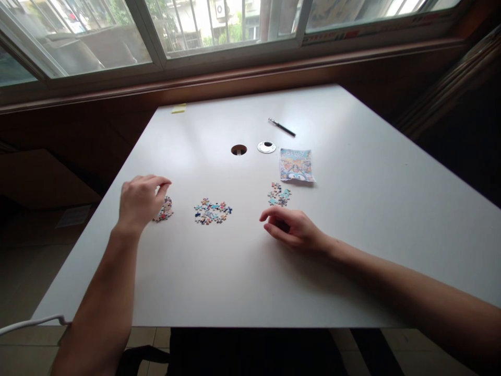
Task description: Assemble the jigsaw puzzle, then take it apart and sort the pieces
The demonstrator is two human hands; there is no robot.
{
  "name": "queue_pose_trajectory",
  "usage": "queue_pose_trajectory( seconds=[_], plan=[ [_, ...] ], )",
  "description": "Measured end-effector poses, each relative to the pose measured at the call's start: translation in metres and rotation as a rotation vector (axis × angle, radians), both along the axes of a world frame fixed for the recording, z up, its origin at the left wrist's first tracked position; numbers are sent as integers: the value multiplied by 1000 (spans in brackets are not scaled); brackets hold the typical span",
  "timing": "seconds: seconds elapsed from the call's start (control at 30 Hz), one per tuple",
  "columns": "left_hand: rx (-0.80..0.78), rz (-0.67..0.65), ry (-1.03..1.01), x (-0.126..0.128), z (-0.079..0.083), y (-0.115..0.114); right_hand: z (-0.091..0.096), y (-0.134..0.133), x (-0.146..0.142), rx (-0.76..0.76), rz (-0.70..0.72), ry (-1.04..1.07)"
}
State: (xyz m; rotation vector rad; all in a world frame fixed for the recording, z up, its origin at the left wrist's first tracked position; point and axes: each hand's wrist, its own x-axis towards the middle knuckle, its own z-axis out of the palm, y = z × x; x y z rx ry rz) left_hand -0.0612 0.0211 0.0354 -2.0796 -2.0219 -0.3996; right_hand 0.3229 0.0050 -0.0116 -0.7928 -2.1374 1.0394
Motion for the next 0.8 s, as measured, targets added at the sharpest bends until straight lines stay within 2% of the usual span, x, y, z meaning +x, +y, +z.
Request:
queue_pose_trajectory(
  seconds=[0.07,0.17,0.4,0.6,0.8],
  plan=[
    [-53,132,77,-19,4,-1,1,0,0,-2,1,-4],
    [-256,198,44,-33,5,-2,2,0,-1,-4,-1,-3],
    [-447,40,-83,-27,7,-2,1,0,-1,-6,-6,-8],
    [-508,55,-218,-29,5,-4,2,0,-1,-14,0,-3],
    [-505,105,-235,-28,4,-4,3,0,-1,-14,2,5]
  ],
)
